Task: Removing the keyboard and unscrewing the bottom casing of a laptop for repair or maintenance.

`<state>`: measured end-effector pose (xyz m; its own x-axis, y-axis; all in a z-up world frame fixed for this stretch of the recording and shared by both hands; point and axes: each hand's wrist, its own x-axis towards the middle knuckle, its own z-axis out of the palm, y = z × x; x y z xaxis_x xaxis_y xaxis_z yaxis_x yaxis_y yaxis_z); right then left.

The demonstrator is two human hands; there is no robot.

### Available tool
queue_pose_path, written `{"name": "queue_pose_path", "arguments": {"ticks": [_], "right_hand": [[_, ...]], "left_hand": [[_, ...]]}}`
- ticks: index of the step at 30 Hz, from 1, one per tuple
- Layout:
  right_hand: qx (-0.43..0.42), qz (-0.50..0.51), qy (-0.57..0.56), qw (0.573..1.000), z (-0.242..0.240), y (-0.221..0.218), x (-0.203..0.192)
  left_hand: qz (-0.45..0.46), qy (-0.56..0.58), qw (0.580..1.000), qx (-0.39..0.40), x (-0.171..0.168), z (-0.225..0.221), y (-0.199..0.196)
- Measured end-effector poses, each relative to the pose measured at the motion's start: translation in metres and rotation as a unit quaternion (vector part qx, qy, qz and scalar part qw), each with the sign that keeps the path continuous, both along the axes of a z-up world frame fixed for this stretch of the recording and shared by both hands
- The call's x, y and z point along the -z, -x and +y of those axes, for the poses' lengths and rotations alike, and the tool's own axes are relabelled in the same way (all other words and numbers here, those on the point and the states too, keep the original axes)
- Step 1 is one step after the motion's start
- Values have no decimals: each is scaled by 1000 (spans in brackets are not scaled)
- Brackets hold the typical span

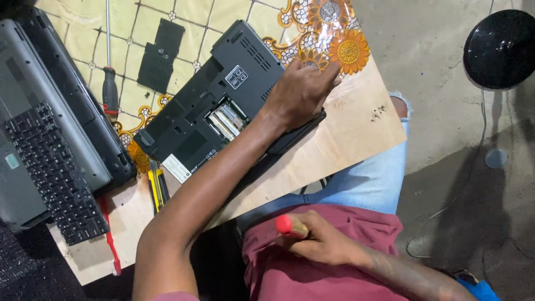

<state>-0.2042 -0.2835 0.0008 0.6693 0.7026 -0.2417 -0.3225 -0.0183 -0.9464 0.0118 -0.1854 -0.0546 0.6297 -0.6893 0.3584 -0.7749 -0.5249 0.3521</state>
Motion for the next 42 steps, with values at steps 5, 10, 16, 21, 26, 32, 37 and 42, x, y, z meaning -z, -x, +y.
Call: {"name": "queue_pose_path", "arguments": {"ticks": [5,10,16,21,26,32,37,42], "right_hand": [[92,62,25,993,-27,-1,9],[167,62,58,982,-56,-4,25],[261,-6,69,963,-68,-23,23],[409,-25,128,903,-67,-32,38],[502,-48,118,856,-53,-89,23],[456,-252,37,853,-45,-127,29],[358,-310,102,875,-48,-138,24],[308,-368,142,866,-52,-134,30]], "left_hand": [[69,134,988,-42,-13,15,8],[66,141,982,-105,-41,38,32],[123,122,978,-120,-49,36,52],[153,150,966,-145,-46,24,58],[132,174,960,-174,-30,23,61],[209,183,942,-188,-40,21,52],[237,177,940,-172,-34,28,51],[276,213,926,-143,-29,35,52]]}}
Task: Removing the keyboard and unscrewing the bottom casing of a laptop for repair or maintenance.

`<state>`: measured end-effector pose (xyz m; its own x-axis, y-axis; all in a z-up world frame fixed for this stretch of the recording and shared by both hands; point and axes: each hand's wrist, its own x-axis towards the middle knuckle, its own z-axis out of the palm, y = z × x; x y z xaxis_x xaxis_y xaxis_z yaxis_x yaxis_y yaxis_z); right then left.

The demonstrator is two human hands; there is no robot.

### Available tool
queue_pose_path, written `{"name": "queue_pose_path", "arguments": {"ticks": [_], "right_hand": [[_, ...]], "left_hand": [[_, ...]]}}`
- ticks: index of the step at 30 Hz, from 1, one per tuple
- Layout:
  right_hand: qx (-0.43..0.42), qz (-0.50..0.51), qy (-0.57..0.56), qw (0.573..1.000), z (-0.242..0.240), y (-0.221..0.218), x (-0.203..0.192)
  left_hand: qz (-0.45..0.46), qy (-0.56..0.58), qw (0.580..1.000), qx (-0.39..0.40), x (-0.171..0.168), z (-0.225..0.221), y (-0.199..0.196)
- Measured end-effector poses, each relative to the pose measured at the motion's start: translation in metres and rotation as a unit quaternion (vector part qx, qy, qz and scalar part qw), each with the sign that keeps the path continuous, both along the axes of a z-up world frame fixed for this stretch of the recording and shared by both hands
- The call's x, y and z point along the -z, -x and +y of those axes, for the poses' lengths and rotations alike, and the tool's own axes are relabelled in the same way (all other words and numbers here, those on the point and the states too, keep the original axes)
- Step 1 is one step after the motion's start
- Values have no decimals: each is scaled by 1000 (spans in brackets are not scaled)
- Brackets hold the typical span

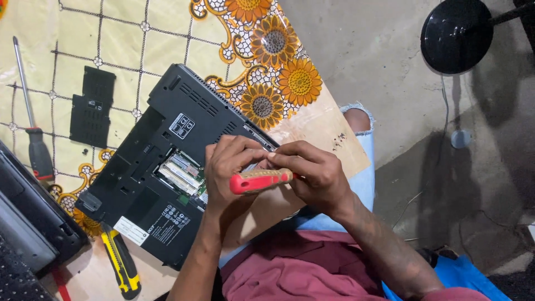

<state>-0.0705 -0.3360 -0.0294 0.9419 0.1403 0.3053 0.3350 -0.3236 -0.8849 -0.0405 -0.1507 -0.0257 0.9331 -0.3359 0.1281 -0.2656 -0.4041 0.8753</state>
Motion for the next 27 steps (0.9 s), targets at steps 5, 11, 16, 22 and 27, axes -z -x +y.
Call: {"name": "queue_pose_path", "arguments": {"ticks": [5,11,16,22,27], "right_hand": [[-14,-7,-1,1000,-1,-4,-4],[-22,-2,-44,999,-1,-5,5],[4,-8,-35,999,5,-2,7],[61,-21,-12,998,11,3,11],[99,14,-64,993,14,2,7]], "left_hand": [[41,-7,999,30,-6,3,-1],[48,4,998,47,3,8,0],[33,3,999,31,-7,1,1],[-2,0,1000,-6,-10,-6,2],[-52,-55,997,-21,-2,-5,5]]}}
